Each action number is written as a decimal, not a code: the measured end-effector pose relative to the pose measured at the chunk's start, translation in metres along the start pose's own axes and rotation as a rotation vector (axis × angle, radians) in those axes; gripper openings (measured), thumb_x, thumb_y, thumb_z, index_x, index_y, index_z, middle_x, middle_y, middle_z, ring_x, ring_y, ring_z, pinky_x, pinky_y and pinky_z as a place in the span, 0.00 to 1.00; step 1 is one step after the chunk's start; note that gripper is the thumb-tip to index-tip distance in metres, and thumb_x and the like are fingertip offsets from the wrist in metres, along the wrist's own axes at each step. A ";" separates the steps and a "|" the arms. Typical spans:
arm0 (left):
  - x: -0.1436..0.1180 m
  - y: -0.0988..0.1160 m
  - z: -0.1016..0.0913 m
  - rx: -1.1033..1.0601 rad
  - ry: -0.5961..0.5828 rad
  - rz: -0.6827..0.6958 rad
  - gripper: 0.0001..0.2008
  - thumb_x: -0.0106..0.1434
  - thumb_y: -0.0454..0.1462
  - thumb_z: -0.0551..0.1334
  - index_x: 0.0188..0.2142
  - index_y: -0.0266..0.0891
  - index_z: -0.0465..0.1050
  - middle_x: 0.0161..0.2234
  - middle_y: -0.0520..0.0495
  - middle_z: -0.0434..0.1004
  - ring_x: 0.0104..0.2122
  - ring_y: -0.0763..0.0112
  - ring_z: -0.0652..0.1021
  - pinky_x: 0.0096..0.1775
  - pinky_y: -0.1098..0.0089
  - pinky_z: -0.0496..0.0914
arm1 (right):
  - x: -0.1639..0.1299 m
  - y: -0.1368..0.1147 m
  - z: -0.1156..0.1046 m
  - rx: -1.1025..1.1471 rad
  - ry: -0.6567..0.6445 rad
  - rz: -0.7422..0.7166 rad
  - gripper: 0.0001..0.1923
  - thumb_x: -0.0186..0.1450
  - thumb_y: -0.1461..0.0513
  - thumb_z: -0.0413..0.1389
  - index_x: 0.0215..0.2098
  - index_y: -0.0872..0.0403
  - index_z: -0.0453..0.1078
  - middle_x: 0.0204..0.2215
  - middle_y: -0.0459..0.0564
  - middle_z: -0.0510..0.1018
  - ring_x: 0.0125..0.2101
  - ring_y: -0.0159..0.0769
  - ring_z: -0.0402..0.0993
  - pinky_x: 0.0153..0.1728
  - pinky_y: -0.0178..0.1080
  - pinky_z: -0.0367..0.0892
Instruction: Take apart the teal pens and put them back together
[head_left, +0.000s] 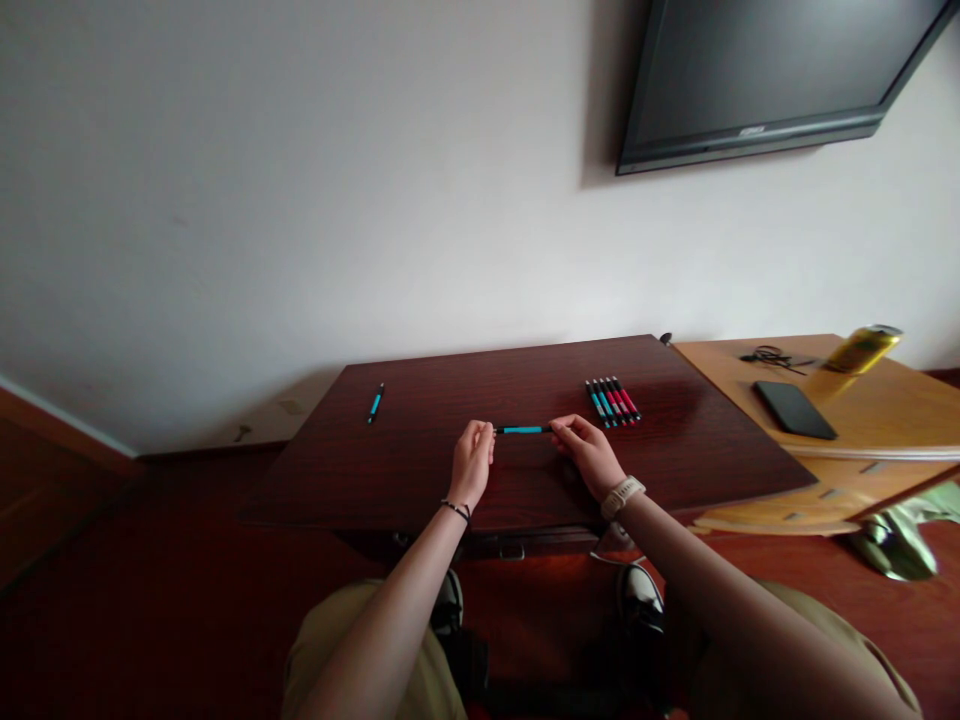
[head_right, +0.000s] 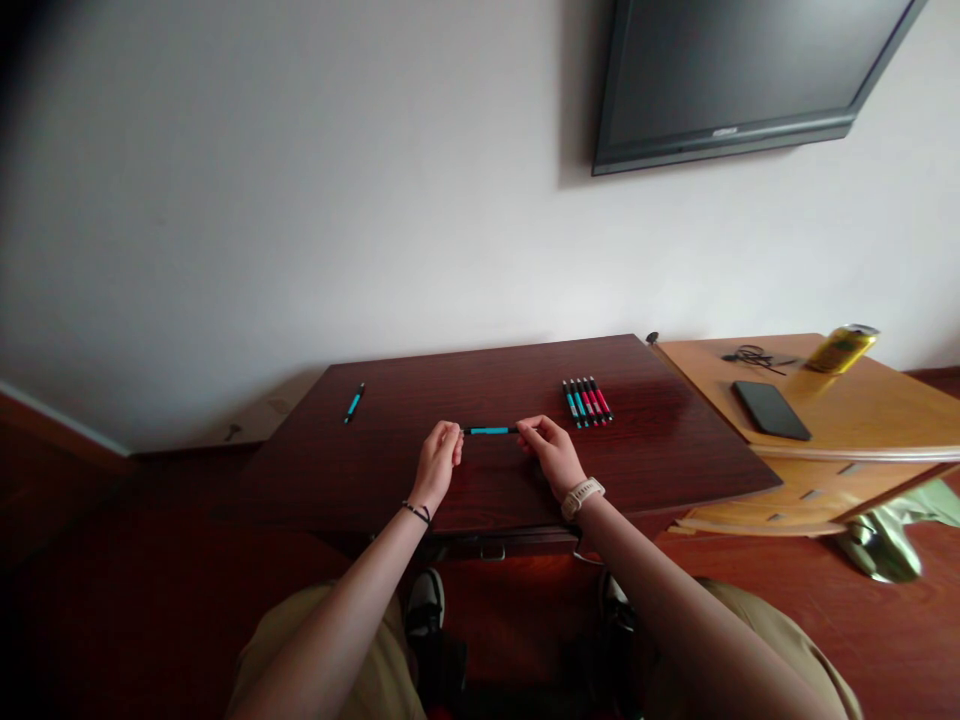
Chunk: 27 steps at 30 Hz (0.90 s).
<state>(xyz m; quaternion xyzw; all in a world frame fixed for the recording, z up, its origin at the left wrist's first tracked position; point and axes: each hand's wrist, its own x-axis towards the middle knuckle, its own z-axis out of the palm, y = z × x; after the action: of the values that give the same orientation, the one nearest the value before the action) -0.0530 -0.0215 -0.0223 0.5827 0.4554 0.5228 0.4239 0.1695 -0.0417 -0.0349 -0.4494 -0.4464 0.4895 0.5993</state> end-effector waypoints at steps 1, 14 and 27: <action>0.000 0.000 0.000 0.017 0.001 0.008 0.17 0.72 0.51 0.59 0.36 0.41 0.68 0.25 0.55 0.65 0.23 0.76 0.67 0.26 0.74 0.61 | 0.000 0.000 0.000 -0.003 -0.002 0.001 0.23 0.61 0.41 0.67 0.38 0.50 0.75 0.30 0.46 0.77 0.30 0.35 0.69 0.32 0.37 0.64; 0.000 -0.002 -0.002 0.070 0.024 0.027 0.17 0.72 0.52 0.58 0.36 0.41 0.68 0.25 0.54 0.67 0.24 0.75 0.68 0.28 0.73 0.62 | 0.000 -0.001 0.001 -0.008 0.004 0.000 0.23 0.61 0.41 0.67 0.38 0.50 0.76 0.30 0.45 0.77 0.30 0.34 0.69 0.33 0.37 0.64; 0.000 0.001 -0.002 0.089 0.013 0.044 0.16 0.72 0.50 0.58 0.37 0.41 0.69 0.26 0.54 0.68 0.25 0.73 0.69 0.30 0.72 0.64 | -0.001 -0.002 0.001 0.003 0.004 0.004 0.22 0.61 0.42 0.67 0.38 0.50 0.76 0.30 0.46 0.77 0.31 0.35 0.70 0.33 0.37 0.65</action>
<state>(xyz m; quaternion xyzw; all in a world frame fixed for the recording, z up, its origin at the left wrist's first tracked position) -0.0546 -0.0221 -0.0216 0.6077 0.4680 0.5149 0.3828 0.1688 -0.0430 -0.0331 -0.4503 -0.4437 0.4904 0.5999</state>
